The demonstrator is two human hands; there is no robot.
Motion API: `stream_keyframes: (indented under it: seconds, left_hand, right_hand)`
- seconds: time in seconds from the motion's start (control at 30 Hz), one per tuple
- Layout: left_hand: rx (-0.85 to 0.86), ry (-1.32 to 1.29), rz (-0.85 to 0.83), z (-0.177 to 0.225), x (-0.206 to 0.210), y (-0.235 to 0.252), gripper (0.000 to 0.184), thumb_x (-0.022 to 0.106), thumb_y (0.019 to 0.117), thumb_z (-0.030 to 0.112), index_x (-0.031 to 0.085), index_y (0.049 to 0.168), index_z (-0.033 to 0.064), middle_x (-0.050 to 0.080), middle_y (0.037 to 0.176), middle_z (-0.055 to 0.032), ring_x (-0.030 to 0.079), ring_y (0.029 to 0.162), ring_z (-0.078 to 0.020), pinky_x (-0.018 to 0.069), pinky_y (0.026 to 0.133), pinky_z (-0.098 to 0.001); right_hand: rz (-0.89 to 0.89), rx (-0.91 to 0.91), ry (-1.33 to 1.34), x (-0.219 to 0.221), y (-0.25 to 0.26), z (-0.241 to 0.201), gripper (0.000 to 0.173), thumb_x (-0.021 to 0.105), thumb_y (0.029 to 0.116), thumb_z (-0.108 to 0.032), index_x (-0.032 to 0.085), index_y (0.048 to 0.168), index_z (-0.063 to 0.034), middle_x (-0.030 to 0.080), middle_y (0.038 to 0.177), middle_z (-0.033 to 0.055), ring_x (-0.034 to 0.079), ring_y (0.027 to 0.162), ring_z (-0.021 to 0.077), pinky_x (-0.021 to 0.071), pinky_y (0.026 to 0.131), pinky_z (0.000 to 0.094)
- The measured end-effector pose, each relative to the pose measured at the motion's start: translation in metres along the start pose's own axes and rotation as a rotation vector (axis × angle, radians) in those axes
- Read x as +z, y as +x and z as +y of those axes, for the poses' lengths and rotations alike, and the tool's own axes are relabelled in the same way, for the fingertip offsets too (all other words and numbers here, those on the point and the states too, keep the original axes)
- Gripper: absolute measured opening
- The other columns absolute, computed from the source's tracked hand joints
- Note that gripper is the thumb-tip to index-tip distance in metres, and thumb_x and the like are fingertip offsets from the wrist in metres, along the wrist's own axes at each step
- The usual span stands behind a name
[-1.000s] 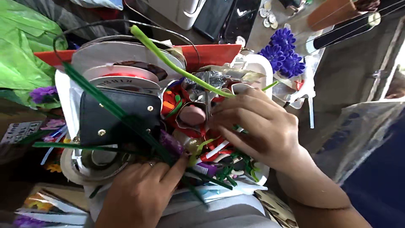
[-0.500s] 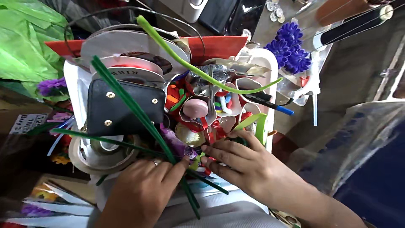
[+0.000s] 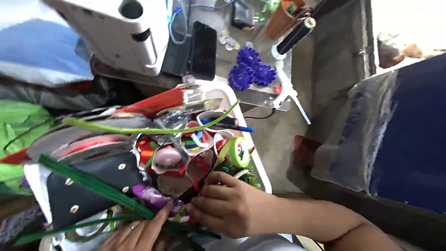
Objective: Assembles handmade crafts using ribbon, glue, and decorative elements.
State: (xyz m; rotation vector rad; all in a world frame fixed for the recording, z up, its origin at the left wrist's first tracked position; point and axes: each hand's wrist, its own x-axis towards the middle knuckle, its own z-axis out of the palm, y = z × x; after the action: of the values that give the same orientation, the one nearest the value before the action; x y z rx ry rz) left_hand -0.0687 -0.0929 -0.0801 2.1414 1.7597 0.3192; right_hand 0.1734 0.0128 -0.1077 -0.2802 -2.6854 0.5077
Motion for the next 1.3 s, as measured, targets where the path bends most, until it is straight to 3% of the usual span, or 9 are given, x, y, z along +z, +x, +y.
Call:
stream_keyframes:
  seconds: [0.2,0.37,0.53,0.63,0.8,0.9,1.03,1.2,1.3]
  left_hand:
    - [-0.034,0.015,-0.066,0.003,-0.011,-0.004,0.023,0.066,0.0958,0.013,0.076,0.114,0.0037,0.076,0.09,-0.018,0.073,0.079,-0.0359,0.0568,0.071,-0.0503]
    - [-0.085,0.013,0.081,-0.003,-0.019,-0.011,0.028,0.057,0.0983,0.019,0.076,0.111,0.0014,0.075,0.091,-0.0199,0.072,0.081,-0.0327,0.0555,0.072,-0.0478]
    - [-0.153,-0.104,0.286,-0.025,-0.023,-0.002,0.038,0.06,0.0984,0.037,0.077,0.106,0.0035,0.075,0.093,-0.012,0.07,0.084,-0.0135,0.0557,0.077,-0.0334]
    - [-0.149,-0.235,0.283,-0.021,-0.04,0.026,0.029,0.065,0.0956,0.032,0.077,0.105,0.0069,0.074,0.089,-0.0002,0.064,0.079,0.0042,0.053,0.074,-0.0158]
    - [-0.061,-0.34,0.176,-0.023,-0.05,0.062,0.022,0.068,0.0927,0.03,0.077,0.102,0.0121,0.074,0.091,0.0057,0.063,0.081,0.0074,0.0522,0.076,-0.0147]
    - [0.02,-0.243,0.113,-0.022,-0.046,0.081,0.027,0.067,0.0933,0.036,0.078,0.102,0.0123,0.074,0.088,0.0,0.065,0.08,-0.0032,0.0518,0.075,-0.0264]
    - [0.046,-0.147,-0.001,-0.024,-0.044,0.097,0.029,0.066,0.0944,0.037,0.078,0.099,0.0107,0.07,0.083,-0.0041,0.062,0.075,-0.013,0.0481,0.071,-0.0364]
    - [-0.109,-0.122,-0.053,-0.019,-0.034,0.104,0.037,0.071,0.0949,0.042,0.074,0.112,0.0094,0.07,0.09,-0.0089,0.065,0.083,-0.0224,0.0515,0.078,-0.0465]
    - [-0.135,-0.19,0.0,-0.016,-0.037,0.094,0.047,0.074,0.0928,0.042,0.067,0.126,0.0099,0.068,0.085,-0.0054,0.063,0.076,-0.0179,0.0521,0.076,-0.0409]
  right_hand:
    - [0.127,-0.028,0.0,0.009,0.013,-0.001,0.023,0.055,0.102,-0.005,0.075,0.112,-0.0083,0.075,0.099,0.0045,0.07,0.092,0.0201,0.0507,0.096,0.0394]
    - [0.326,0.138,0.018,-0.014,0.011,0.008,0.021,0.058,0.103,-0.012,0.073,0.118,-0.0115,0.075,0.117,0.0061,0.069,0.112,0.0198,0.0471,0.107,0.0425]
    - [0.557,0.349,-0.013,-0.052,-0.018,0.032,0.027,0.071,0.0964,-0.013,0.069,0.123,-0.0096,0.068,0.13,0.0085,0.062,0.126,0.0231,0.047,0.112,0.0475]
    - [0.572,0.394,-0.003,-0.058,-0.034,0.035,0.025,0.068,0.0983,-0.015,0.067,0.121,-0.006,0.066,0.127,0.0092,0.061,0.123,0.0203,0.0511,0.104,0.0368]
    - [0.312,0.301,0.198,-0.036,-0.048,0.015,0.017,0.061,0.1034,-0.02,0.073,0.107,-0.0089,0.074,0.107,0.0078,0.068,0.109,0.0166,0.0528,0.099,0.034]
    - [0.061,0.231,0.109,-0.017,-0.041,0.007,0.025,0.055,0.1063,-0.022,0.072,0.12,-0.0095,0.072,0.122,0.0107,0.064,0.119,0.0261,0.047,0.105,0.0458]
    - [-0.149,0.219,-0.094,-0.003,-0.022,0.012,0.043,0.054,0.0956,0.004,0.063,0.136,-0.0062,0.062,0.141,0.0128,0.057,0.132,0.0358,0.045,0.106,0.0561]
    - [-0.255,0.233,-0.149,-0.002,0.002,0.019,0.032,0.064,0.0966,-0.004,0.066,0.129,-0.0028,0.066,0.12,0.0217,0.059,0.119,0.0445,0.0469,0.099,0.0605]
    - [-0.27,0.19,-0.072,-0.01,0.015,0.026,0.027,0.075,0.0896,-0.008,0.072,0.116,-0.0041,0.066,0.109,0.0213,0.06,0.111,0.0454,0.0481,0.091,0.0612]
